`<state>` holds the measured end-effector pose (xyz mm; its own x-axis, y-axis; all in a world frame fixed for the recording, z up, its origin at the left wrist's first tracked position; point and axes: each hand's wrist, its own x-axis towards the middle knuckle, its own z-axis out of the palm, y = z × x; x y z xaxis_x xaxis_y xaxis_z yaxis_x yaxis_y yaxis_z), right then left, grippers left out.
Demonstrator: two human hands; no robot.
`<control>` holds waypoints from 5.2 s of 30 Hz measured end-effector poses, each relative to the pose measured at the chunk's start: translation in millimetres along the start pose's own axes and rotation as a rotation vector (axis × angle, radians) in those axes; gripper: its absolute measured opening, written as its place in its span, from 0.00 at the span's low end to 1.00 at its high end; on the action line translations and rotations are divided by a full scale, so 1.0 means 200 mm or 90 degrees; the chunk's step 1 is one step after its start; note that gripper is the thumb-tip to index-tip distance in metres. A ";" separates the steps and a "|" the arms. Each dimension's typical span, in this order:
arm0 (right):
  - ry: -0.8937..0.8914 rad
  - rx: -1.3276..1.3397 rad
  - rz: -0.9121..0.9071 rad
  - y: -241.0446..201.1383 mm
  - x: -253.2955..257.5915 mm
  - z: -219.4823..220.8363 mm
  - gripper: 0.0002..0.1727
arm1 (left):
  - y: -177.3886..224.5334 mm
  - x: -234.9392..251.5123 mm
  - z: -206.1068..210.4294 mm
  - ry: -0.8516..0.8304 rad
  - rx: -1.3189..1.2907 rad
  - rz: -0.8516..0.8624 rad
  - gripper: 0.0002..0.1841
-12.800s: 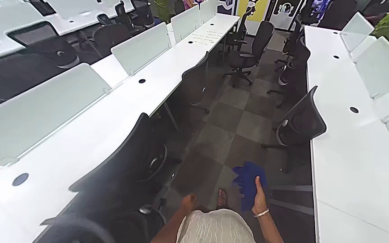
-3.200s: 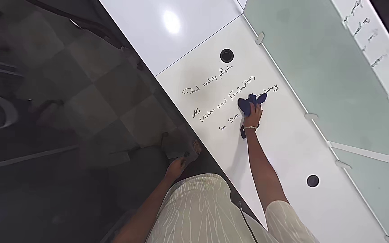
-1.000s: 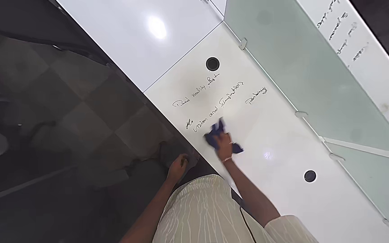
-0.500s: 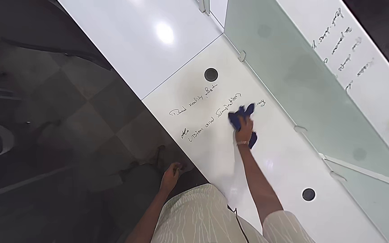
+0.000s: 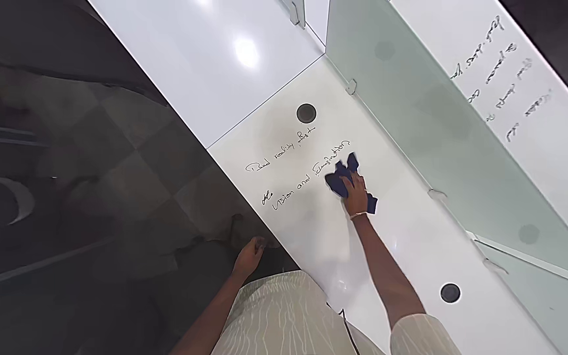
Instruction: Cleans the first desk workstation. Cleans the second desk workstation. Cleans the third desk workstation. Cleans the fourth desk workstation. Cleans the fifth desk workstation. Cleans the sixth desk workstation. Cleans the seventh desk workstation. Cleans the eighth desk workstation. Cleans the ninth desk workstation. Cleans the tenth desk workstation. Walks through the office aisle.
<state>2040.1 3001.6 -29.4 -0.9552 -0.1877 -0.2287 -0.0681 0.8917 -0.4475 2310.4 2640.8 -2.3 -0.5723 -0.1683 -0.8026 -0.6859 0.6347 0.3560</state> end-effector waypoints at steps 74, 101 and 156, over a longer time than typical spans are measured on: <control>0.011 0.013 -0.053 -1.53 -0.11 0.76 0.31 | -1.00 0.28 -0.93 -0.004 -0.162 -0.099 0.16; 0.159 0.019 0.377 -0.89 0.96 0.19 0.33 | -0.40 0.46 -1.00 0.025 -0.125 -0.119 0.16; 0.105 0.022 -0.017 -1.51 -0.26 0.87 0.36 | -0.87 0.42 -1.21 -0.033 -0.064 -0.069 0.16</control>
<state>2160.8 2670.0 -32.9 -0.9877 -0.1385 -0.0728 -0.0868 0.8721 -0.4816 2273.0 2333.9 -16.9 -0.4695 -0.1909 -0.8620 -0.7858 0.5354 0.3095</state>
